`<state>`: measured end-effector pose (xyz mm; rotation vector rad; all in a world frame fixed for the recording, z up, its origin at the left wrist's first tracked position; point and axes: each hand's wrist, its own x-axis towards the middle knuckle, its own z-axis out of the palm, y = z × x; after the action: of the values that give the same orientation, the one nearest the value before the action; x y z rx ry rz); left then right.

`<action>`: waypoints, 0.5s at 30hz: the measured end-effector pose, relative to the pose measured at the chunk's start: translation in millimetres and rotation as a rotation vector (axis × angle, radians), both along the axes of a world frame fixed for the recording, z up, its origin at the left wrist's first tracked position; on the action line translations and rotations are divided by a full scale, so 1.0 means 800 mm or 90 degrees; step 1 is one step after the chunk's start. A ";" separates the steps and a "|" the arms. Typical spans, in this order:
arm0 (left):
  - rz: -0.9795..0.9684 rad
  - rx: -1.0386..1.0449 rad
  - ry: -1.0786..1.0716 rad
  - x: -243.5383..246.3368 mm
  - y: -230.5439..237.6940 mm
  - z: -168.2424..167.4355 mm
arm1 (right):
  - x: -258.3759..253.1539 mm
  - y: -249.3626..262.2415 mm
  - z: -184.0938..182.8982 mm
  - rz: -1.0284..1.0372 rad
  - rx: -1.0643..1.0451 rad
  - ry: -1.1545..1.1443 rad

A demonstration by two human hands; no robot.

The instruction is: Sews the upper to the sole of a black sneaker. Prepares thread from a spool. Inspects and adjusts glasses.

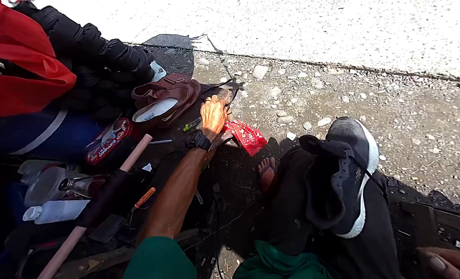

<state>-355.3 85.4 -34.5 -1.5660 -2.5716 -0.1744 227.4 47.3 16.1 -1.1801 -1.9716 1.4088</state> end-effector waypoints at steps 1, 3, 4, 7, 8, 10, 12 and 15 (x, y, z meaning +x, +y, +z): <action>-0.015 0.035 -0.006 0.002 -0.008 0.009 | -0.001 0.002 -0.001 0.009 0.003 0.008; -0.067 0.129 -0.065 0.023 -0.033 0.044 | -0.004 0.006 -0.002 0.034 0.013 0.039; -0.095 0.183 -0.107 0.036 -0.048 0.064 | -0.007 0.008 0.000 0.042 0.019 0.054; -0.142 0.347 -0.199 0.061 -0.072 0.105 | -0.029 0.016 0.020 0.061 0.062 0.095; -0.150 0.386 -0.235 0.075 -0.080 0.119 | -0.038 0.021 0.026 0.059 0.095 0.120; -0.178 0.440 -0.361 0.111 -0.098 0.143 | -0.062 0.035 0.036 0.039 0.179 0.181; -0.271 0.482 -0.516 0.146 -0.112 0.160 | -0.093 0.054 0.052 0.015 0.256 0.236; -0.394 0.453 -0.623 0.186 -0.124 0.178 | -0.129 0.074 0.078 0.025 0.296 0.263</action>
<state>-206.2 -14.1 108.1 -2.1405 -1.8671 -2.0589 124.0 106.1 78.8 -0.5907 -1.8821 1.0247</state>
